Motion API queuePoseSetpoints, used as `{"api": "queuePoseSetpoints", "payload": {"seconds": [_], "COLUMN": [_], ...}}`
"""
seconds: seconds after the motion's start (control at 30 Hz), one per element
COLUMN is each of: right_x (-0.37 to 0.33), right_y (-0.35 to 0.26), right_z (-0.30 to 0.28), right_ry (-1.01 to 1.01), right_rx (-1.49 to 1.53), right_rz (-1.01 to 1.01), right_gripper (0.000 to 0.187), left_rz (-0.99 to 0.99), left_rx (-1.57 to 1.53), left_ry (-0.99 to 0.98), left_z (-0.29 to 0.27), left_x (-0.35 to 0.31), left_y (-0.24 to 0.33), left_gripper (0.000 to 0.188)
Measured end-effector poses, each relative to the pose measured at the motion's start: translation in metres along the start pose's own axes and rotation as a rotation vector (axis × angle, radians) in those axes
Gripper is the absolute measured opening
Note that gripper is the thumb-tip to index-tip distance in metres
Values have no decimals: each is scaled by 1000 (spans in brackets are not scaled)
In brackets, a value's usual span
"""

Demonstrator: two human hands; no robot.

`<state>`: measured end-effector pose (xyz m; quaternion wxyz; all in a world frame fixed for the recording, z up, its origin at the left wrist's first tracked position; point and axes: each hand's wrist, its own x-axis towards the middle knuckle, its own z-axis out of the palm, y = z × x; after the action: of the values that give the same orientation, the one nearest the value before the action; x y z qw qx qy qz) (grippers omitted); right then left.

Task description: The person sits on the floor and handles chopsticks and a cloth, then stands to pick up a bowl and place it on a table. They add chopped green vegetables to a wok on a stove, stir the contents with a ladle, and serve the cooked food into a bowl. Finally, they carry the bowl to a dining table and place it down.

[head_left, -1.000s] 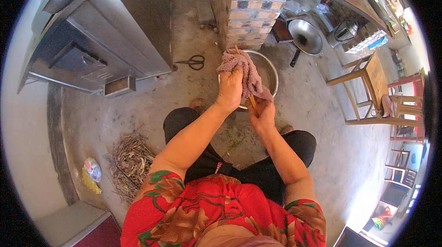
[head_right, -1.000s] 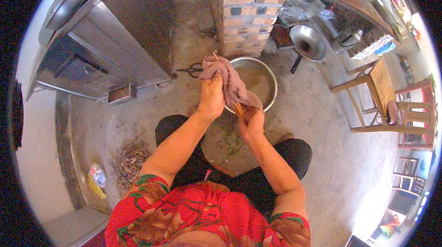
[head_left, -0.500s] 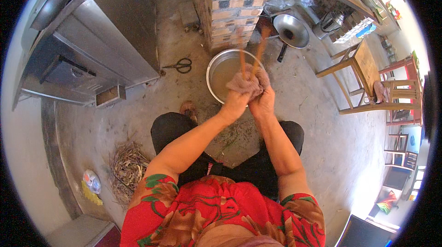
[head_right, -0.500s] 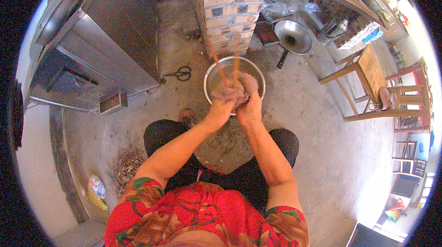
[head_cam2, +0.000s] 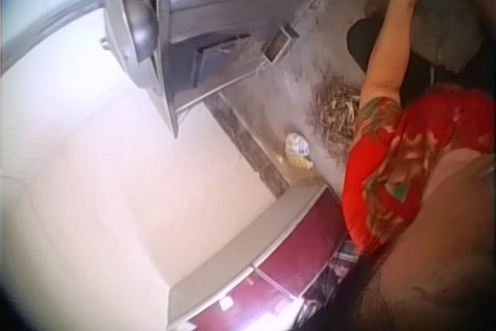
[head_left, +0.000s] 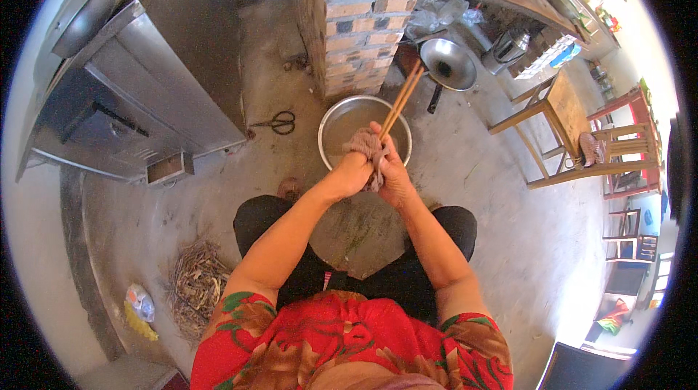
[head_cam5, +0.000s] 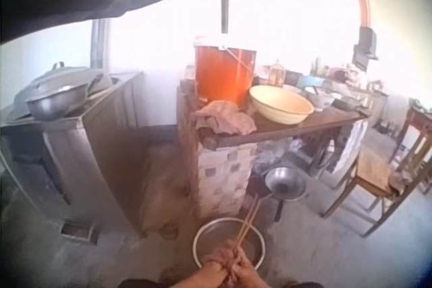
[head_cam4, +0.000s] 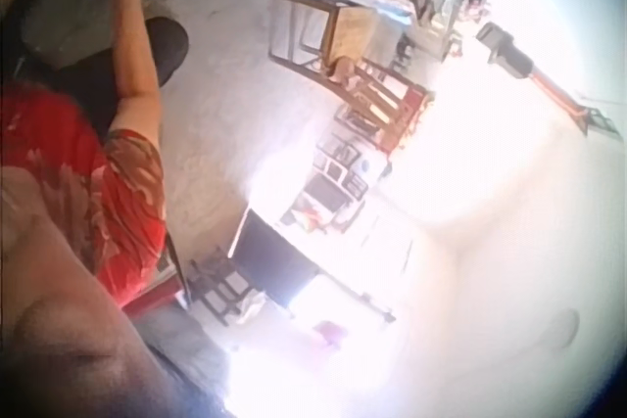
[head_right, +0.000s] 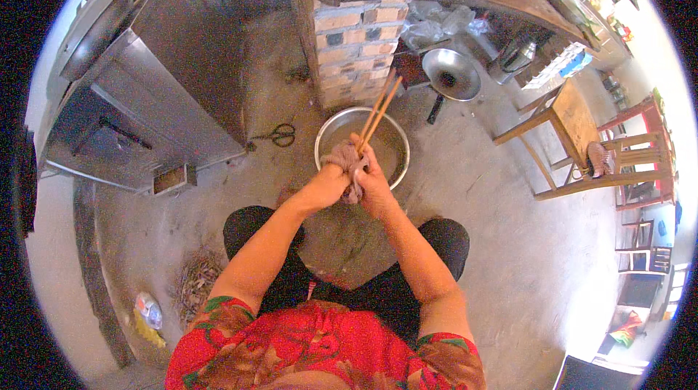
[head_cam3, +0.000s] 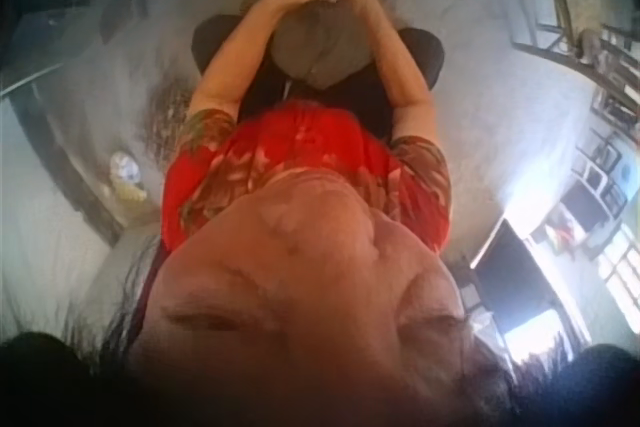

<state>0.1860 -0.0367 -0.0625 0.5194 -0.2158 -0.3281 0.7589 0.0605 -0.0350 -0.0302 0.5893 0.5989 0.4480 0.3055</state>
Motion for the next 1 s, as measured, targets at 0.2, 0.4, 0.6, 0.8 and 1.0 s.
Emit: {"api": "queuePoseSetpoints", "payload": {"seconds": [0.2, 0.4, 0.6, 0.8, 1.0], "right_x": [-6, 3, 8, -5, -22], "right_y": [-2, -8, -10, 5, 12], "right_z": [12, -8, -9, 10, 27], "right_ry": [262, 461, 538, 181, 172], "right_rx": [11, -30, -305, -645, -489], "right_rz": [-72, -121, -223, -197, 53], "right_gripper": [37, 28, 29, 35, 50], "left_rz": [203, 303, 593, 328, 95], "left_rx": [187, 395, 712, 199, -103], "left_ry": [-121, -55, 540, 445, 244], "left_z": [11, 16, 0, -18, -9], "left_x": [7, 4, -17, 10, 4], "left_y": [-15, -11, 23, 5, -4], "left_gripper": [39, 45, 27, 29, 29]}}
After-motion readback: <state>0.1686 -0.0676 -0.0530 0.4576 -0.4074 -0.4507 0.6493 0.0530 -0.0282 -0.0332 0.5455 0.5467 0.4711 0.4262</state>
